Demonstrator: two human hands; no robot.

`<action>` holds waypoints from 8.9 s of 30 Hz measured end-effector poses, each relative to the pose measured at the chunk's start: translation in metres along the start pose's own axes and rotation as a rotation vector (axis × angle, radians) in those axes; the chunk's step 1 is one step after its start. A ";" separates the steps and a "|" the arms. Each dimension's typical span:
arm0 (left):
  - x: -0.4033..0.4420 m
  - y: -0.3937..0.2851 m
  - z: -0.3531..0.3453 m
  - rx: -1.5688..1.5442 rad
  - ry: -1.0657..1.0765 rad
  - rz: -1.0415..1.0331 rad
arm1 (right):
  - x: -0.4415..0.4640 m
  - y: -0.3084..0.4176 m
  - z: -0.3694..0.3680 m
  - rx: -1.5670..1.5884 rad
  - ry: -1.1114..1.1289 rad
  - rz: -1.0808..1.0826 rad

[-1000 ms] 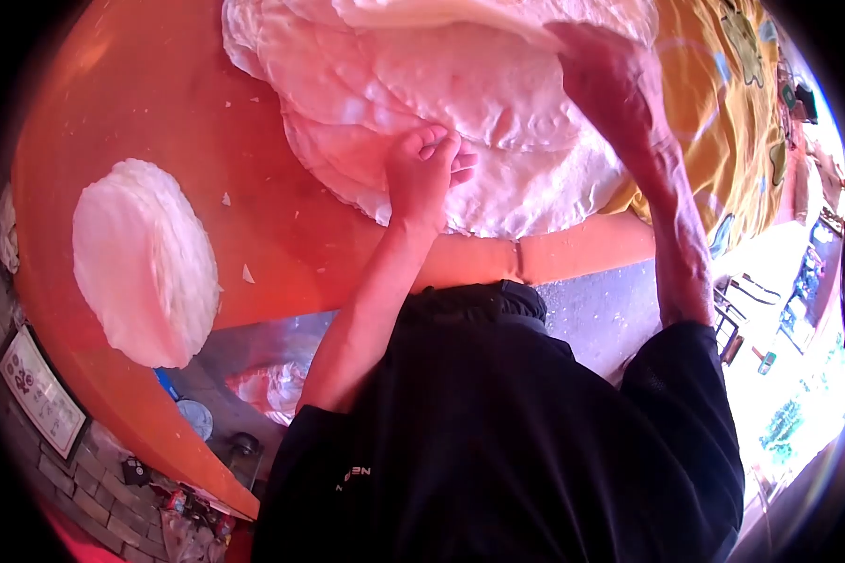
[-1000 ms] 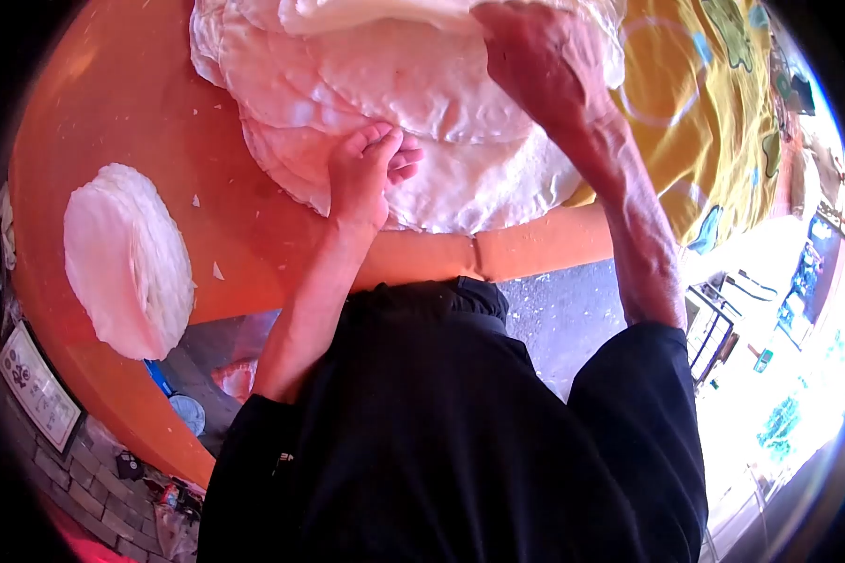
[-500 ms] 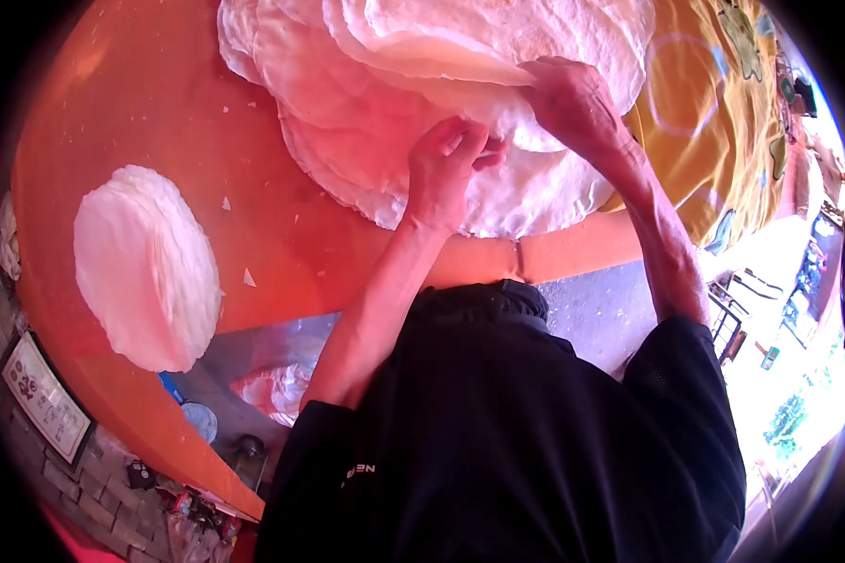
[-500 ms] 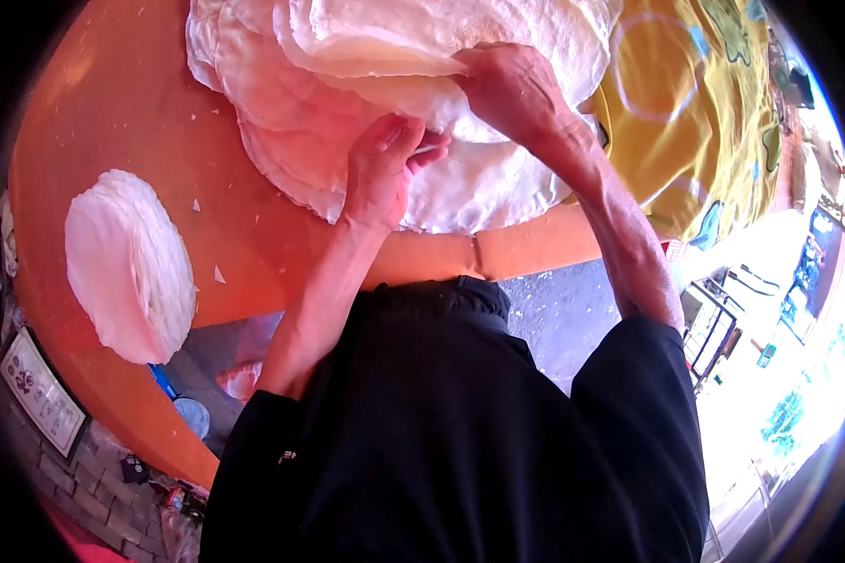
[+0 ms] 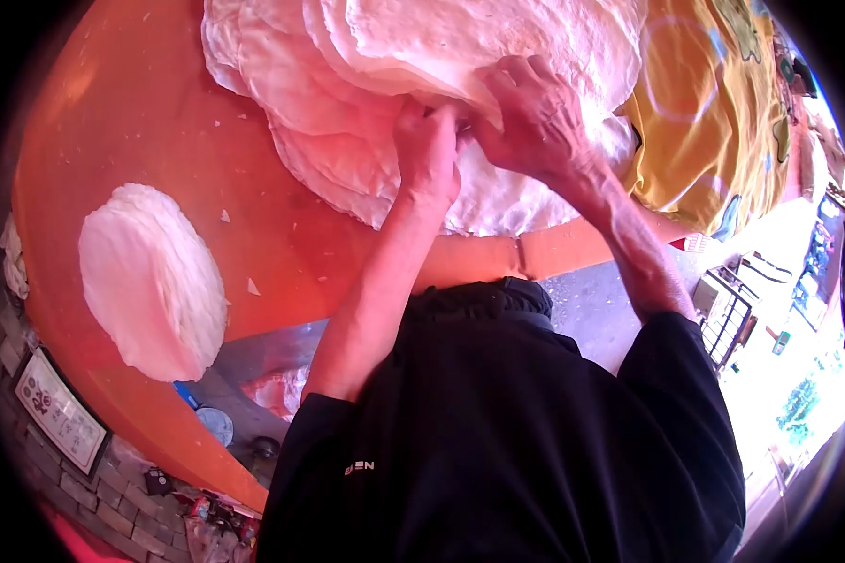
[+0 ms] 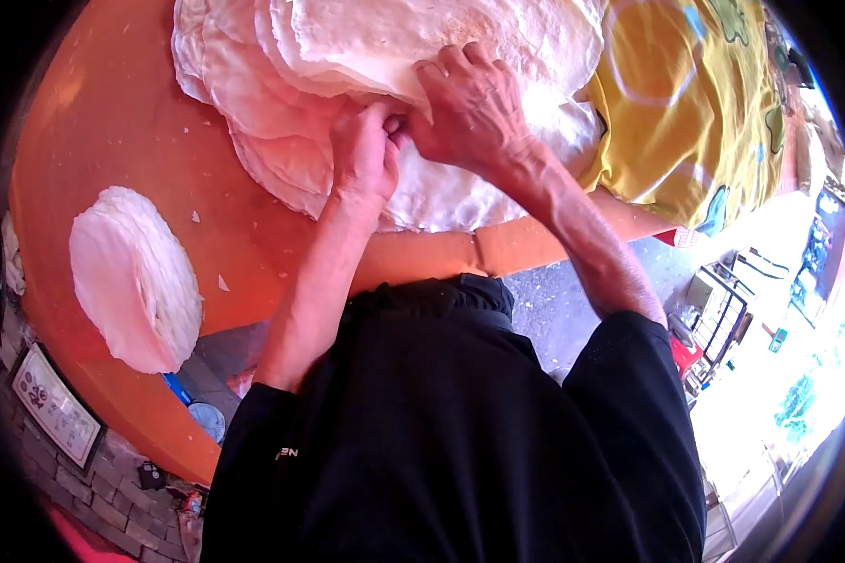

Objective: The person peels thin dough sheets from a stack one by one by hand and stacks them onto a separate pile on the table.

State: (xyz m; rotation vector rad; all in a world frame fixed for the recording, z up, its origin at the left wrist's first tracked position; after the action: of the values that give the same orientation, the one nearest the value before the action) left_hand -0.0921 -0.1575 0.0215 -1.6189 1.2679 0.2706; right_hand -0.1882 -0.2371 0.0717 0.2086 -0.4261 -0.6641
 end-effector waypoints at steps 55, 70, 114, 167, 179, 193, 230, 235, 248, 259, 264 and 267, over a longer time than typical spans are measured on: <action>-0.116 0.007 0.122 0.167 0.075 0.041 | -0.059 0.095 -0.001 0.226 0.489 0.263; -0.105 -0.009 0.144 -0.068 0.089 -0.193 | -0.040 0.127 0.000 0.379 0.378 -0.007; -0.082 -0.029 0.184 -0.441 0.065 -0.184 | 0.052 0.181 0.095 0.920 0.367 -0.170; -0.186 -0.280 0.535 -0.071 -0.858 -0.748 | 0.143 0.388 -0.218 0.311 0.254 0.135; -0.173 -0.253 0.566 0.428 -0.439 -1.015 | 0.126 0.355 -0.236 0.734 0.147 0.162; -0.165 -0.225 0.519 0.628 -0.709 -1.289 | 0.058 -0.081 -0.048 1.198 -0.386 -1.235; -0.048 -0.048 0.090 -0.329 0.248 0.051 | 0.042 -0.085 0.056 1.282 0.114 -1.006; -0.023 -0.033 0.080 -0.283 0.189 -0.014 | -0.005 -0.082 0.056 -0.180 0.058 -0.560; -0.025 -0.045 0.062 -0.050 0.155 -0.203 | 0.007 0.035 -0.006 0.675 0.380 -0.318; -0.024 -0.042 0.063 -0.086 0.223 -0.197 | 0.010 0.033 -0.008 0.827 0.387 -0.393; -0.021 -0.041 0.063 0.035 0.163 -0.242 | 0.006 0.029 -0.019 0.939 0.500 -0.594; -0.020 -0.040 0.065 0.039 0.151 -0.257 | 0.002 0.028 -0.025 0.981 0.432 -0.604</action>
State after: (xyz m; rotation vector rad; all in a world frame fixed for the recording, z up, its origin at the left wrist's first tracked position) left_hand -0.0430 -0.0967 0.0282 -1.7729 1.1531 -0.0362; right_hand -0.1600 -0.2158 0.0593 1.4274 -0.2342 -0.9254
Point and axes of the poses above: each hand's wrist, its own x-axis towards the middle knuckle, its own z-axis out of the back of the hand, y = z × x, the point moved 2 cm from there along x, towards the middle knuckle, and after that the axes turned 8 degrees about -y, right-handed, at the moved point
